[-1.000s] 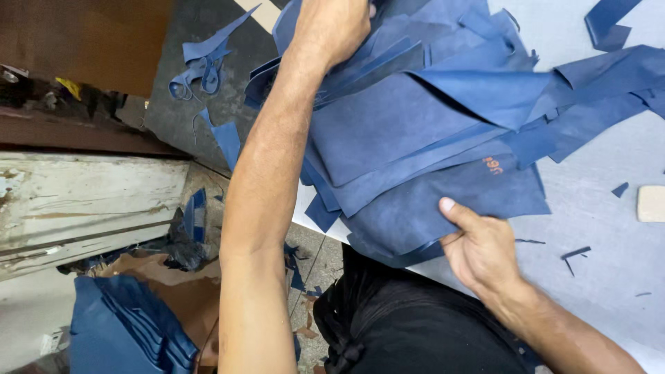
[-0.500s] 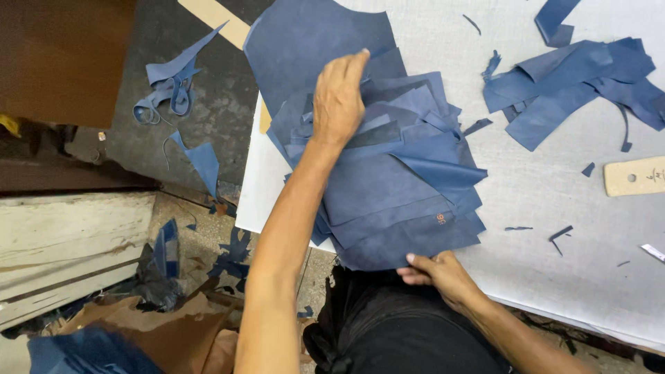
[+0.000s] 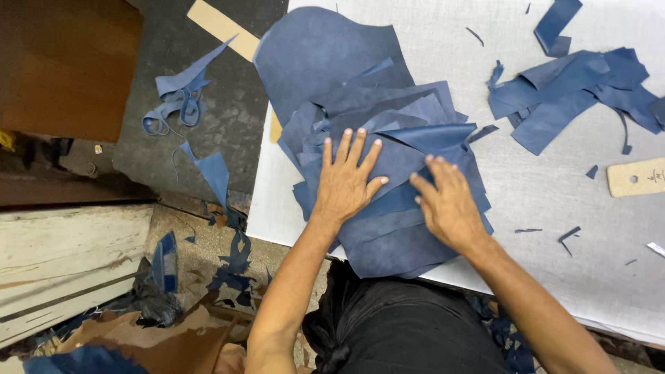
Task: The person gathers and stacks blue fabric pieces on a work table, then rolls them into a bundle and secures it with a strip. They then sort through a pile of cardboard templates, aligning and stacking them by type.
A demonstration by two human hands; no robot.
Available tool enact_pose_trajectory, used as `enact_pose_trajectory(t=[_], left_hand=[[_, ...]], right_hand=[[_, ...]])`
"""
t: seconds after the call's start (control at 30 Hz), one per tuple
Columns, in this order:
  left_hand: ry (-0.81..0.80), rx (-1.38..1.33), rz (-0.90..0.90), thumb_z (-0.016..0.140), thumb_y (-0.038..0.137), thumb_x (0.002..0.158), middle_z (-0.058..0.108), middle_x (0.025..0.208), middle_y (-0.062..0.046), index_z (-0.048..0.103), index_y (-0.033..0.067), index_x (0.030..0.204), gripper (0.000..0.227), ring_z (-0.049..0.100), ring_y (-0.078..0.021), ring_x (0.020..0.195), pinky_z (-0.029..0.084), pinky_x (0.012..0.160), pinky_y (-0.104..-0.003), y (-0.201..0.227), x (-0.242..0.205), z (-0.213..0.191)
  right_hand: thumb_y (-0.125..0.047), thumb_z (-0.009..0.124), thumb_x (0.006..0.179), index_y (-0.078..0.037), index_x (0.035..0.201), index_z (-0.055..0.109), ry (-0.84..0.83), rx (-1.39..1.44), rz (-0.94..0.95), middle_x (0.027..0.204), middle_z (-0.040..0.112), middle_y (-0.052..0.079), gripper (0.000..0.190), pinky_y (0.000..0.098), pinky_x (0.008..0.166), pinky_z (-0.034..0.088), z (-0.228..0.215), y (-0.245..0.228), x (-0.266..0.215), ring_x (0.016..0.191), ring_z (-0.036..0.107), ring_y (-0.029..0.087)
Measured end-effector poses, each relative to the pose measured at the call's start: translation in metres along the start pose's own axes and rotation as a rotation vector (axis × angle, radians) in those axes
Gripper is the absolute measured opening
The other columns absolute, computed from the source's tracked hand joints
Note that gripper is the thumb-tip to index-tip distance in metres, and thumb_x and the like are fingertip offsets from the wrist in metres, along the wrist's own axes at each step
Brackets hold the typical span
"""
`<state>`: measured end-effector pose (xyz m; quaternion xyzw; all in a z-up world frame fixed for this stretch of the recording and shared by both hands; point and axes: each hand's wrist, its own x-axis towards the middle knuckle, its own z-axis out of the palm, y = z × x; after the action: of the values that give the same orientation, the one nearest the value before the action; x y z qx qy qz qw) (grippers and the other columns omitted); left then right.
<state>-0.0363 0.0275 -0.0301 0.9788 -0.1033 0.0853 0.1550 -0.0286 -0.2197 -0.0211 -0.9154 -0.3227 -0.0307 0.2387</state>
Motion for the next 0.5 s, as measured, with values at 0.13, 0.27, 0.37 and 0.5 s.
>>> enact_pose_trajectory(t=[0.13,0.27,0.37,0.5], left_hand=[[-0.012,-0.018,0.028,0.065,0.058,0.091,0.042,0.158,-0.017,0.054,0.0188,0.149,0.071,0.035,-0.0389,0.148,0.023,0.120,-0.066,-0.005,0.006,-0.003],[0.010,-0.049,0.010,0.067,0.057,0.090,0.042,0.158,-0.018,0.054,0.0183,0.150,0.072,0.035,-0.0399,0.148,0.023,0.122,-0.066,0.001,0.001,-0.010],[0.079,-0.005,-0.038,0.068,0.057,0.087,0.040,0.158,-0.022,0.054,0.0177,0.148,0.073,0.032,-0.0432,0.148,0.020,0.121,-0.066,0.007,0.000,-0.013],[0.038,-0.038,0.049,0.068,0.056,0.089,0.041,0.161,-0.017,0.054,0.0196,0.150,0.072,0.032,-0.0403,0.151,0.020,0.124,-0.063,0.022,-0.002,-0.007]], right_hand=[[-0.016,0.075,0.088,-0.002,0.136,0.063,0.053,-0.031,0.120,0.153,0.043,0.031,0.051,0.0564,0.117,0.031,0.003,0.029,0.042,0.142,0.040,0.047],[-0.021,0.074,0.094,-0.001,0.146,0.057,-0.054,0.088,0.179,0.155,0.040,0.033,0.058,0.0581,0.116,0.031,-0.007,0.051,0.066,0.141,0.037,0.051],[-0.023,0.071,0.099,-0.002,0.148,0.056,0.137,0.033,0.102,0.160,0.041,0.030,0.055,0.0558,0.123,0.033,-0.012,0.049,0.070,0.148,0.039,0.047],[-0.031,0.077,0.083,0.000,0.135,0.060,0.097,-0.007,-0.077,0.147,0.047,0.025,0.062,0.0573,0.115,0.031,-0.009,0.030,0.059,0.138,0.043,0.043]])
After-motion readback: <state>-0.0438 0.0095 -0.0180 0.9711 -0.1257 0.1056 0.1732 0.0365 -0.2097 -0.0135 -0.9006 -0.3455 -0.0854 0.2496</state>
